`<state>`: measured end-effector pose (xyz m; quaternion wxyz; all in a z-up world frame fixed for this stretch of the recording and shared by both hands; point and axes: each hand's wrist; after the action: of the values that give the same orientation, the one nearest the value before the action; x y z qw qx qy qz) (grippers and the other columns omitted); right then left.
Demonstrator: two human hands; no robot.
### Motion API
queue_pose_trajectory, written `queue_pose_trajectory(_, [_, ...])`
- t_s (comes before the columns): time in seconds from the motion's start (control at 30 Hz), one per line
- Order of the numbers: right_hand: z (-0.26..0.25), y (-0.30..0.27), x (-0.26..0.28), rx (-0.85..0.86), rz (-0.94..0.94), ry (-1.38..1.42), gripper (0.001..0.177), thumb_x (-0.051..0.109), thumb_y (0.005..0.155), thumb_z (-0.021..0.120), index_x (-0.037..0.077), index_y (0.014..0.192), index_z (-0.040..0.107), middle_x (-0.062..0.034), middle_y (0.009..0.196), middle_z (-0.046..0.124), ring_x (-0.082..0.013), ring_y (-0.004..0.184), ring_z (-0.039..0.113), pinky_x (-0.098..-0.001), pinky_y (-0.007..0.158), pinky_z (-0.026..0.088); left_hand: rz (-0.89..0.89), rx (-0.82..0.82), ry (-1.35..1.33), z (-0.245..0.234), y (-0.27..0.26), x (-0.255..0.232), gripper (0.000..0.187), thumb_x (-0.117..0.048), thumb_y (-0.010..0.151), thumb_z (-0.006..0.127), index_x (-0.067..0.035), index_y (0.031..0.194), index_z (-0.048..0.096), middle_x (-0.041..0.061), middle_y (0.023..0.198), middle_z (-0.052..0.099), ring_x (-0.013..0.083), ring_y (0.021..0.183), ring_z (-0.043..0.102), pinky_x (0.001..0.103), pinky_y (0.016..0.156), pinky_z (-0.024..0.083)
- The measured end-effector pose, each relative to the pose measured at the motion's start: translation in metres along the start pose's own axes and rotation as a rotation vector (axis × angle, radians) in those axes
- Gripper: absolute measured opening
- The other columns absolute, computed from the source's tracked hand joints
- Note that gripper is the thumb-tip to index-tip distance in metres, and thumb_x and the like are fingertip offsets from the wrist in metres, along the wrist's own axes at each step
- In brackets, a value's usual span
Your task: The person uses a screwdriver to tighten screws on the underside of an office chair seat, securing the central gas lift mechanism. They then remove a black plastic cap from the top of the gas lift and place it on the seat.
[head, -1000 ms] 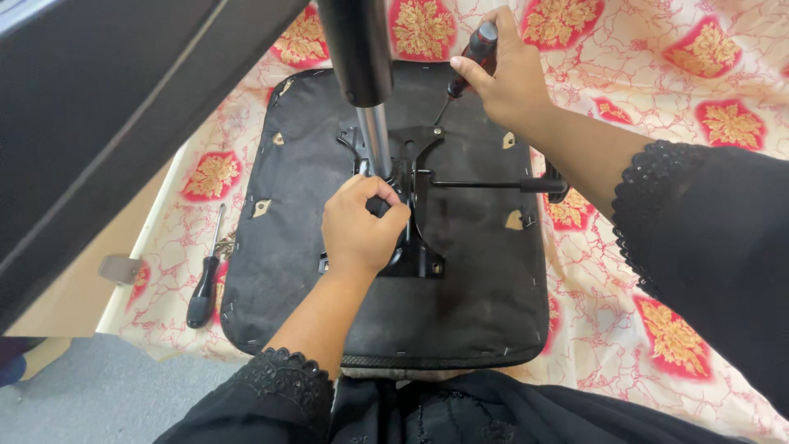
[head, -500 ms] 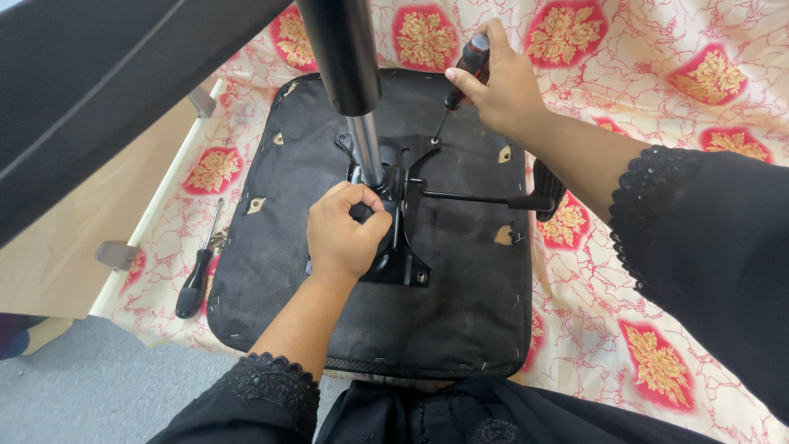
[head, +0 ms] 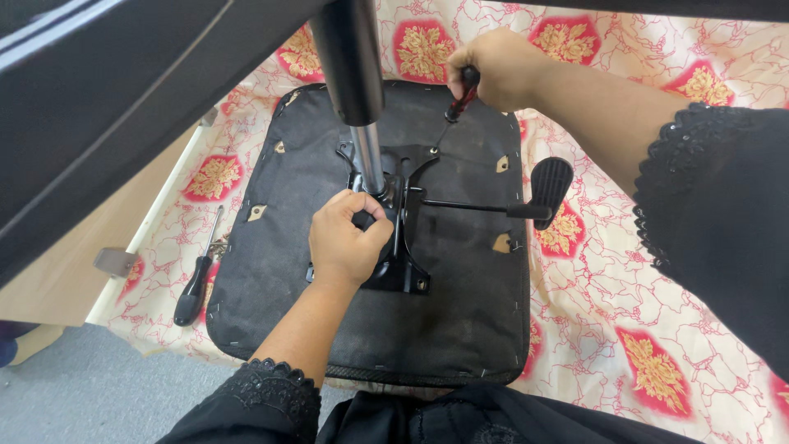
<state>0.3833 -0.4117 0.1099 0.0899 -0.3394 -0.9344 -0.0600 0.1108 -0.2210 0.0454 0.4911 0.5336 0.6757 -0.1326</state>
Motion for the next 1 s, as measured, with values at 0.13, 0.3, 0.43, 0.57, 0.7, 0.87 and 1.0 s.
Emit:
queue_pose_trajectory(0.13, [-0.003,0.003,0.014,-0.135,-0.185,-0.020,0.022,0.018,0.083,0.074,0.011,0.100,0.062,-0.0181,0.093,0.068,-0.0341,0.084,0.069,-0.0431,0.071,0.055,-0.007,0.016,-0.005,-0.001,0.000,0.000,0.008,-0.020,0.069,0.070,-0.012,0.071,0.069,0.002,0.074,0.062,0.0190,0.057,0.059,0.033,0.058,0.045])
queue_pose_trajectory(0.3, [-0.002,0.009,0.032,-0.047,0.067,-0.162,0.037,0.035,0.111,0.061,0.001,0.123,0.051,-0.0257,0.091,0.069,-0.0442,0.092,0.066,-0.0517,0.081,0.051,-0.020,0.038,-0.001,-0.002,0.000,0.000,0.009,-0.020,0.069,0.070,-0.012,0.070,0.069,0.002,0.074,0.061,0.0189,0.058,0.059,0.033,0.058,0.046])
queue_pose_trajectory(0.43, [-0.002,0.012,0.028,0.011,0.016,-0.235,0.026,0.023,0.097,0.067,0.003,0.110,0.059,-0.0205,0.094,0.071,-0.0395,0.094,0.068,-0.0498,0.080,0.052,0.033,0.021,-0.008,-0.003,0.001,0.000,0.009,-0.020,0.069,0.071,-0.012,0.070,0.068,0.002,0.075,0.062,0.0183,0.061,0.060,0.033,0.059,0.046])
queue_pose_trajectory(0.57, [-0.005,0.014,0.015,0.094,-0.077,-0.052,0.022,0.006,0.076,0.065,0.008,0.098,0.067,-0.0104,0.102,0.072,-0.0315,0.098,0.070,-0.0458,0.079,0.056,-0.013,0.047,-0.009,-0.003,0.001,-0.001,0.009,-0.021,0.069,0.071,-0.012,0.070,0.069,0.001,0.075,0.062,0.0192,0.057,0.059,0.033,0.059,0.047])
queue_pose_trajectory(0.7, [0.012,0.012,0.020,-0.166,-0.271,-0.021,0.018,0.016,0.082,0.071,0.005,0.096,0.067,-0.0145,0.105,0.069,-0.0342,0.100,0.067,-0.0451,0.083,0.053,-0.016,0.055,-0.003,-0.003,0.001,0.000,0.008,-0.020,0.070,0.071,-0.012,0.071,0.069,0.002,0.075,0.063,0.0200,0.057,0.059,0.034,0.059,0.047])
queue_pose_trajectory(0.87, [0.013,0.016,0.029,0.019,0.112,-0.315,0.039,0.040,0.107,0.067,0.001,0.101,0.067,-0.0214,0.096,0.070,-0.0402,0.096,0.068,-0.0493,0.086,0.054,-0.006,0.046,0.008,-0.002,0.002,0.001,0.008,-0.020,0.069,0.071,-0.012,0.070,0.069,0.002,0.076,0.063,0.0203,0.060,0.061,0.034,0.060,0.047])
queue_pose_trajectory(1.0, [0.001,0.018,0.037,0.138,0.018,-0.232,0.013,0.025,0.090,0.073,0.012,0.093,0.073,-0.0106,0.096,0.072,-0.0333,0.097,0.069,-0.0477,0.085,0.053,-0.019,0.052,0.017,-0.003,0.002,0.000,0.008,-0.020,0.069,0.071,-0.012,0.070,0.070,0.002,0.077,0.064,0.0205,0.058,0.060,0.034,0.060,0.048])
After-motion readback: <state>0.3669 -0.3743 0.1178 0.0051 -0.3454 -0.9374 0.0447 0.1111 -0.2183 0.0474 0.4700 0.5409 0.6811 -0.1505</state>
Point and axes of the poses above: each hand's wrist, its own y-axis towards the middle knuckle, its own z-axis out of the palm, x = y × z
